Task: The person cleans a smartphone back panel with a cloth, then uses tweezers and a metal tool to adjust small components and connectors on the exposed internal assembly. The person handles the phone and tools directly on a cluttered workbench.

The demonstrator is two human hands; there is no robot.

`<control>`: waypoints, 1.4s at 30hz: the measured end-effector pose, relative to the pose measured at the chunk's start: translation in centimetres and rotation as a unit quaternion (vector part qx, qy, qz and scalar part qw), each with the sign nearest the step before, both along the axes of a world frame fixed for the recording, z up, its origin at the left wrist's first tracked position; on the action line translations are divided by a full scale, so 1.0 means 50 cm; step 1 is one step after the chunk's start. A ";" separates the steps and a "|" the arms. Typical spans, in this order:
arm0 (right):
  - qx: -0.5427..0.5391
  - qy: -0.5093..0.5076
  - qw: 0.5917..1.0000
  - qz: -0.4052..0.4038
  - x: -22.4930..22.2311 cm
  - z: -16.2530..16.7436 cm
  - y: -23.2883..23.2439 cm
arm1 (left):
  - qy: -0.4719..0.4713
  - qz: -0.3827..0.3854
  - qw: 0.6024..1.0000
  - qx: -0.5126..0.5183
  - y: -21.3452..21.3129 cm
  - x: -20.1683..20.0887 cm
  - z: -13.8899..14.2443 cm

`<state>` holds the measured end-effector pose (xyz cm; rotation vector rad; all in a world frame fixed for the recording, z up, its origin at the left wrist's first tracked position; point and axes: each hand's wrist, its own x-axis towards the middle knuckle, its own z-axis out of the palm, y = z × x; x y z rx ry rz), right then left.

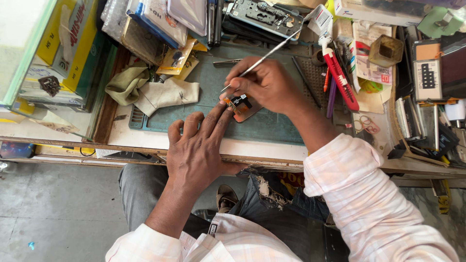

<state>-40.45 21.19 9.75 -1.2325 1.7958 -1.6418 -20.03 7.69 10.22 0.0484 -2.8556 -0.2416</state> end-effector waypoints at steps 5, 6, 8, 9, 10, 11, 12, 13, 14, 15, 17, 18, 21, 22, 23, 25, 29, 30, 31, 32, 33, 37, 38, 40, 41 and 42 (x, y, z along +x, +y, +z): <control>0.024 -0.042 0.999 -0.012 0.007 -0.004 -0.010 | -0.008 0.000 1.000 -0.006 -0.002 -0.001 -0.004; 0.037 -0.021 0.999 -0.028 0.007 -0.003 -0.009 | -0.007 0.001 1.000 -0.012 -0.002 -0.001 -0.005; 0.065 0.019 0.996 -0.059 0.007 0.000 -0.006 | -0.012 0.002 1.000 -0.010 -0.003 0.000 -0.007; 0.069 0.034 0.995 -0.059 0.008 0.000 -0.006 | -0.014 0.002 1.000 -0.010 -0.003 0.000 -0.008; 0.073 0.049 0.994 -0.061 0.008 0.000 -0.005 | -0.017 0.003 1.000 -0.012 -0.002 -0.001 -0.010; 0.076 0.064 0.993 -0.062 0.008 0.001 -0.004 | -0.018 0.003 1.000 -0.015 -0.002 -0.002 -0.011; 0.074 0.061 0.994 -0.060 0.008 0.000 -0.003 | -0.020 0.004 1.000 -0.018 -0.002 -0.003 -0.012; 0.072 0.059 0.994 -0.057 0.008 0.000 -0.003 | -0.019 0.004 1.000 -0.018 -0.002 -0.002 -0.013; 0.069 0.056 0.995 -0.054 0.008 0.000 -0.002 | -0.018 0.003 1.000 -0.019 -0.002 -0.001 -0.014; 0.065 0.061 0.995 -0.048 0.008 0.000 -0.002 | -0.017 0.003 1.000 -0.019 -0.002 -0.002 -0.015; 0.055 0.070 0.995 -0.034 0.008 0.001 -0.004 | -0.019 0.004 1.000 -0.020 -0.001 -0.004 -0.018; 0.059 0.079 0.994 -0.036 0.008 0.001 -0.004 | -0.020 0.005 1.000 -0.021 -0.001 -0.005 -0.019; 0.074 0.093 0.992 -0.044 0.008 0.004 -0.005 | -0.020 0.005 0.999 -0.031 -0.001 -0.005 -0.020; 0.080 0.088 0.992 -0.048 0.008 0.005 -0.005 | -0.022 0.005 0.999 -0.026 -0.002 -0.005 -0.020; 0.087 0.083 0.991 -0.053 0.008 0.005 -0.005 | -0.024 0.004 0.999 -0.021 -0.002 -0.004 -0.019; 0.091 0.069 0.992 -0.059 0.007 0.004 -0.005 | -0.024 0.004 1.000 -0.014 -0.002 -0.004 -0.016; 0.067 0.016 0.997 -0.043 0.003 -0.001 -0.004 | -0.005 0.005 1.000 -0.014 0.000 -0.001 -0.010; 0.070 0.025 0.997 -0.039 0.002 -0.002 -0.003 | 0.003 0.004 1.000 -0.017 0.000 -0.001 -0.009; 0.072 0.033 0.996 -0.033 0.002 -0.005 -0.004 | 0.000 0.003 1.000 -0.017 0.000 -0.002 -0.008; 0.075 0.041 0.996 -0.026 0.002 -0.007 -0.006 | -0.004 0.003 1.000 -0.017 0.000 -0.002 -0.008; 0.077 0.042 0.996 -0.031 0.001 -0.008 -0.006 | -0.008 0.003 1.000 -0.017 -0.001 -0.002 -0.007; 0.087 0.024 0.995 -0.051 0.000 -0.008 -0.006 | -0.005 0.003 1.000 -0.008 -0.002 -0.001 -0.007; 0.090 0.014 0.994 -0.056 -0.001 -0.006 -0.006 | -0.010 0.004 1.000 -0.003 -0.002 -0.001 -0.008; 0.079 0.014 0.996 -0.045 0.000 -0.006 -0.008 | -0.009 0.006 1.000 -0.003 0.000 -0.002 -0.008; 0.073 0.014 0.996 -0.039 0.000 -0.005 -0.008 | -0.005 0.007 1.000 -0.007 0.001 -0.002 -0.009; 0.077 0.019 0.996 -0.038 0.000 -0.003 -0.007 | -0.001 0.008 1.000 -0.012 0.001 -0.002 -0.009</control>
